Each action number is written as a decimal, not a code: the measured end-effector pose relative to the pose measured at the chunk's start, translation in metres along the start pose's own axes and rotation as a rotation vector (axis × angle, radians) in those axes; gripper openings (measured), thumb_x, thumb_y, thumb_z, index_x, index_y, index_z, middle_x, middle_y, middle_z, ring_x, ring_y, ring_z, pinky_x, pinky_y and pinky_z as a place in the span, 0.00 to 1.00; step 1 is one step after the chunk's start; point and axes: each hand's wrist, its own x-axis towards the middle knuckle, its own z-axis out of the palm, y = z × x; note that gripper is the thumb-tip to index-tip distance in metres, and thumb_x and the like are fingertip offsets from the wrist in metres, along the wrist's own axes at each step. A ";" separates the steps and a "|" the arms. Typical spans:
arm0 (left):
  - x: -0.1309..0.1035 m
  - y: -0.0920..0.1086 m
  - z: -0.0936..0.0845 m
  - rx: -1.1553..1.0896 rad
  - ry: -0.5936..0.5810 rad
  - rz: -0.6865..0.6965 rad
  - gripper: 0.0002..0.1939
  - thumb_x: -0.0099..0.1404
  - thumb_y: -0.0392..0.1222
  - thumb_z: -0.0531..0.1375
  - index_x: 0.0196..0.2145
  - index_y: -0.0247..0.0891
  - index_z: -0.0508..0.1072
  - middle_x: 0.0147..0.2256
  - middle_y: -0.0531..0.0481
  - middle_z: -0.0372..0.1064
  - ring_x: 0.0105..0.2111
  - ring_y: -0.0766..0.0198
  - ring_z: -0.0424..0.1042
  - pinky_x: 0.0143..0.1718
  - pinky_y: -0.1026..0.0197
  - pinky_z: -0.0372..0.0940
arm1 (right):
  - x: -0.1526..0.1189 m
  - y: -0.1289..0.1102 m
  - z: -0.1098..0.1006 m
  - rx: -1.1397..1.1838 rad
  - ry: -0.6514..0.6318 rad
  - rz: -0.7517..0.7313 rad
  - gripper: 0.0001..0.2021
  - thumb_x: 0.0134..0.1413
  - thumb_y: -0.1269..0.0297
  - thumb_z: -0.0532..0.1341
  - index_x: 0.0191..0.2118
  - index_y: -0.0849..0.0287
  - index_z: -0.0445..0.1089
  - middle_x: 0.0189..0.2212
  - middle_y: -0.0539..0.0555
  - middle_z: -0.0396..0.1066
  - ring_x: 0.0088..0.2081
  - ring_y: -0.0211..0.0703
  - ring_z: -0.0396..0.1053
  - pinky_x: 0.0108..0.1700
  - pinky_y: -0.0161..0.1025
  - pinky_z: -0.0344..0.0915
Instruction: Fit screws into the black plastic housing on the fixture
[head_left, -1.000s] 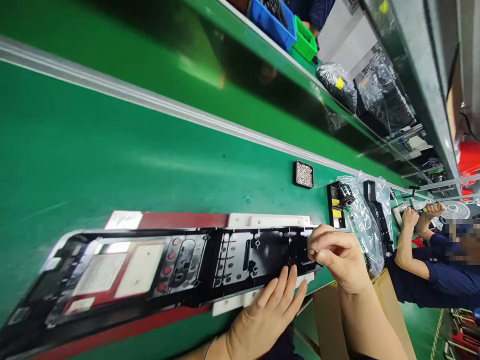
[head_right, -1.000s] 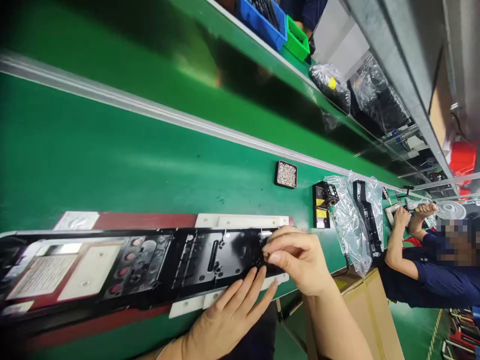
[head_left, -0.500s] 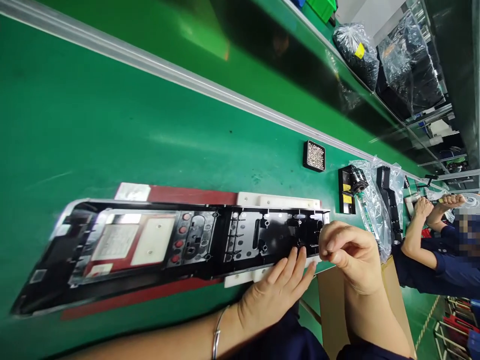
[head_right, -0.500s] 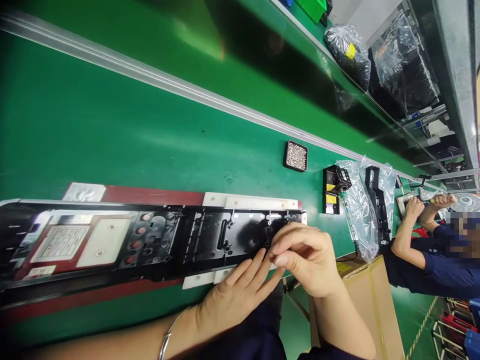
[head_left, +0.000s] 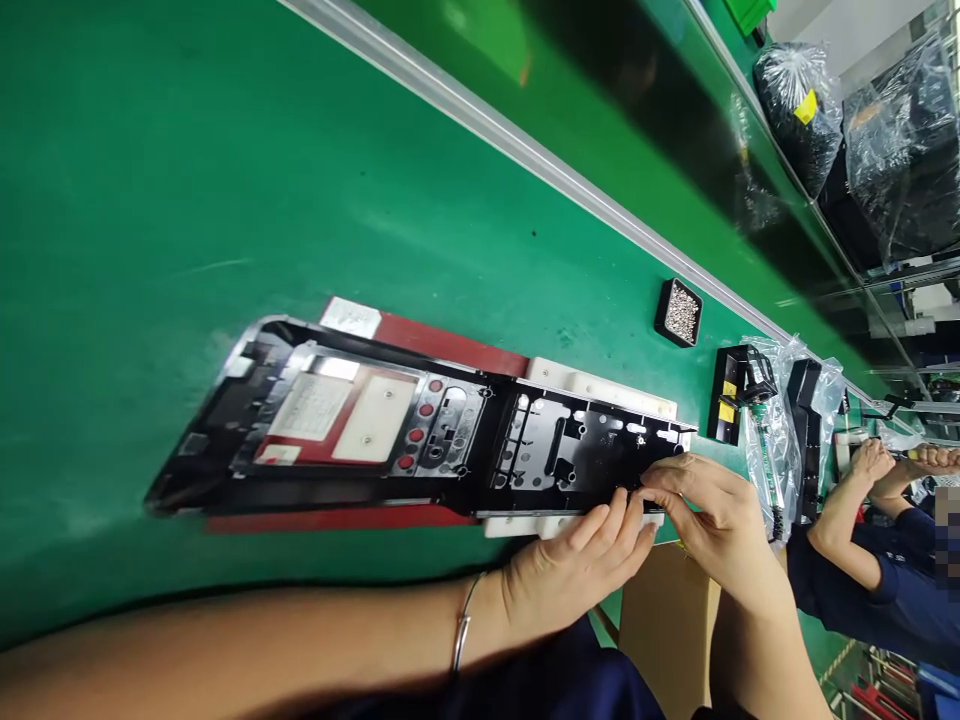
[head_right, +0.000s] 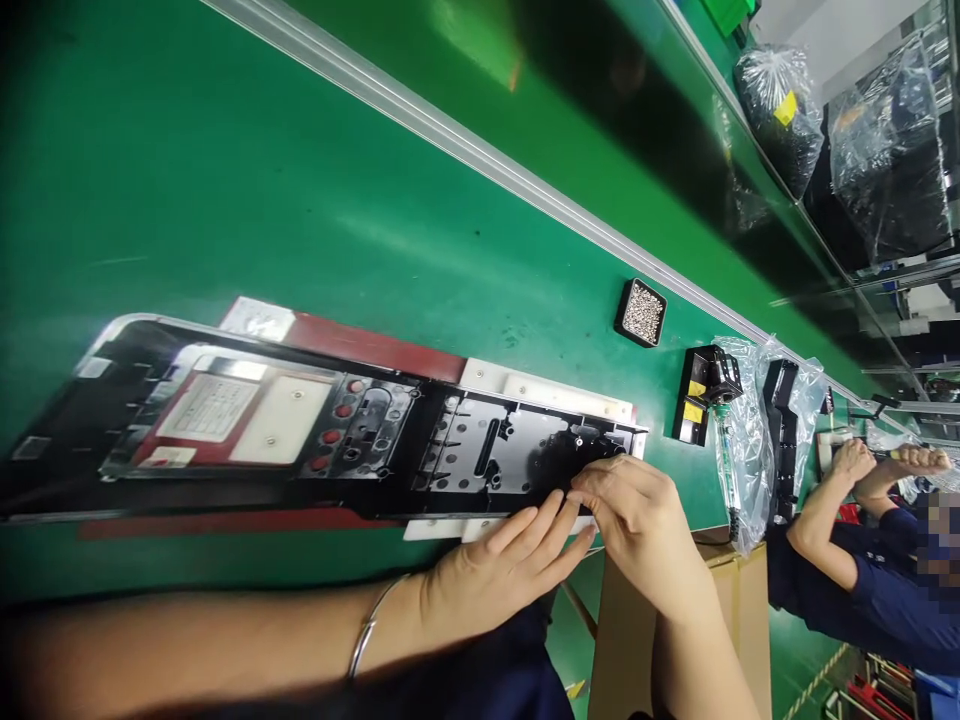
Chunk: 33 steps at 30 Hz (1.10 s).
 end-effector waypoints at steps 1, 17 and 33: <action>0.000 0.000 0.000 -0.001 -0.001 0.003 0.21 0.66 0.43 0.49 0.55 0.45 0.63 0.54 0.47 0.63 0.53 0.59 0.62 0.64 0.46 0.33 | 0.000 0.000 0.000 -0.022 -0.021 -0.009 0.07 0.59 0.80 0.56 0.41 0.64 0.66 0.39 0.50 0.65 0.41 0.32 0.64 0.42 0.32 0.63; -0.005 -0.002 -0.002 -0.089 0.091 0.007 0.17 0.64 0.46 0.53 0.50 0.45 0.69 0.53 0.50 0.62 0.54 0.63 0.55 0.56 0.58 0.49 | 0.006 0.003 0.004 -0.028 -0.069 0.053 0.04 0.61 0.75 0.56 0.37 0.64 0.67 0.35 0.51 0.65 0.38 0.32 0.62 0.40 0.32 0.61; -0.004 -0.005 -0.008 -0.063 0.042 0.015 0.17 0.65 0.43 0.51 0.50 0.43 0.69 0.54 0.53 0.61 0.54 0.66 0.54 0.53 0.63 0.54 | -0.013 0.003 0.021 -0.072 0.189 -0.015 0.07 0.54 0.80 0.61 0.38 0.64 0.70 0.37 0.52 0.66 0.41 0.38 0.64 0.42 0.40 0.63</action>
